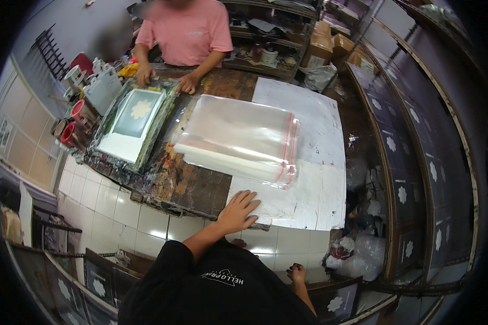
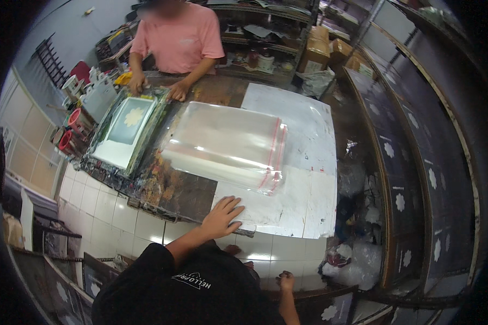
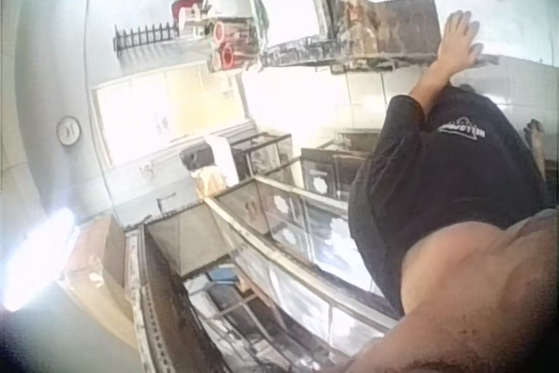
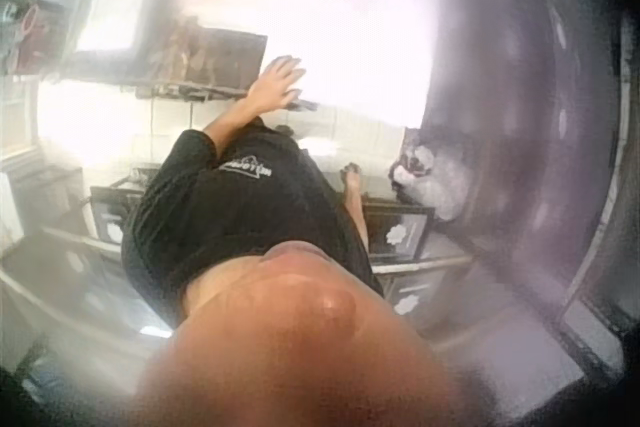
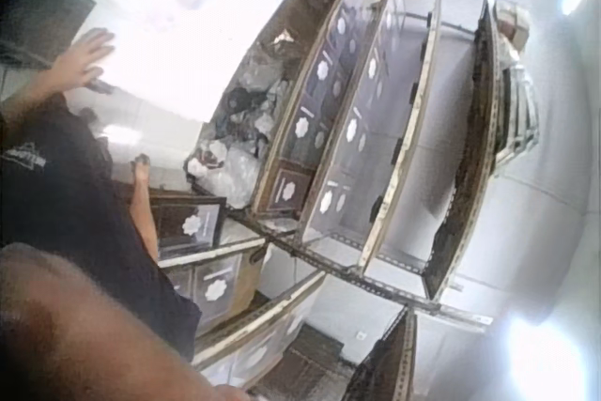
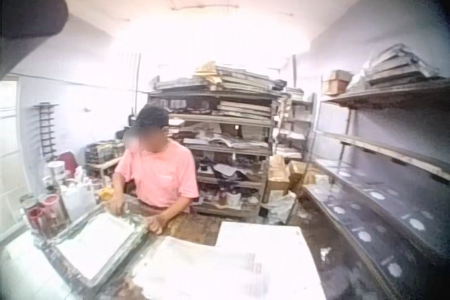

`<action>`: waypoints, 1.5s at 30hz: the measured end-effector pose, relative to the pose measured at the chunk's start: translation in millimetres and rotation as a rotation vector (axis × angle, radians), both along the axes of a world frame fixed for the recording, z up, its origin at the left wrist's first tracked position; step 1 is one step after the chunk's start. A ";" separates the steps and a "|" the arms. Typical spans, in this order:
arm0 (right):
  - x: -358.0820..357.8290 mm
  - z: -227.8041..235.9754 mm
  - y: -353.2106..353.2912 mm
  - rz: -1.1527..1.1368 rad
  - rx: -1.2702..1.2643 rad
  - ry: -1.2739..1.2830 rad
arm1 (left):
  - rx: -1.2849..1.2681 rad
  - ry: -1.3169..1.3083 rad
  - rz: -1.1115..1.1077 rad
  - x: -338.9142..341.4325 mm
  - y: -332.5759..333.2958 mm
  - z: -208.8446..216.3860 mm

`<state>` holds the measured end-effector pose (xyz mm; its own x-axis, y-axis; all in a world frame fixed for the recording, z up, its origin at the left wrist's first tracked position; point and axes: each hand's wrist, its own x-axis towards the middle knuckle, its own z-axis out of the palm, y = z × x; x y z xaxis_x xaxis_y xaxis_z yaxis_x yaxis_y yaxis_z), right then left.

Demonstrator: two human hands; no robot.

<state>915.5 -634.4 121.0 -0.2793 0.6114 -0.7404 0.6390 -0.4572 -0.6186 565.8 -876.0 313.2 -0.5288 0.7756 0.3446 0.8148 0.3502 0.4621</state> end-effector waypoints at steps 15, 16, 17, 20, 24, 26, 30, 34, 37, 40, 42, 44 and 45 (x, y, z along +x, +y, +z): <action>1.8 -12.3 -23.6 0.330 -0.005 -0.052 | -0.001 -0.046 -0.018 -3.7 -5.1 -3.0; 1.5 -13.9 -21.8 0.304 -0.010 -0.051 | 0.002 -0.046 -0.019 -3.9 -4.7 -2.8; 1.3 -15.4 -19.8 0.279 -0.015 -0.049 | 0.009 -0.055 -0.018 -4.3 -4.7 -3.5; 1.2 -22.3 -12.9 0.203 -0.028 -0.027 | 0.044 -0.105 -0.011 -6.5 -5.5 -10.0; -4.0 -30.1 -0.1 0.129 -0.073 -0.011 | 0.161 -0.296 0.026 -6.6 -9.9 -18.2; -5.8 -31.1 2.0 0.124 -0.064 -0.020 | 0.202 -0.396 0.056 -5.2 -15.5 -17.5; -12.5 -17.3 0.1 0.203 -0.019 -0.053 | 0.238 -0.514 0.156 3.9 -39.6 -1.5; -11.4 -9.2 -7.0 0.257 0.010 -0.091 | 0.293 -0.530 0.296 3.2 -57.2 37.6; -16.1 1.2 -10.7 0.294 0.031 -0.126 | 0.408 -0.374 0.403 -8.9 -68.8 52.0; -20.8 2.6 -11.5 0.312 0.051 -0.098 | 0.447 -0.263 0.544 -24.7 -82.8 68.6; -18.2 -10.2 -8.2 0.288 0.068 -0.045 | 0.414 -0.081 0.655 -38.8 -91.0 73.9; -17.6 -13.6 -8.3 0.270 0.068 -0.023 | 0.324 0.192 0.779 -53.3 -99.9 79.8; -17.3 -15.0 -8.6 0.259 0.067 -0.013 | 0.319 0.255 0.813 -61.4 -103.0 83.0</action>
<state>898.3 -642.9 106.0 -0.4238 0.5682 -0.7054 0.7373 -0.2359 -0.6331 504.4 -978.9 396.2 -0.7495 0.0448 0.6605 0.4633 0.7482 0.4749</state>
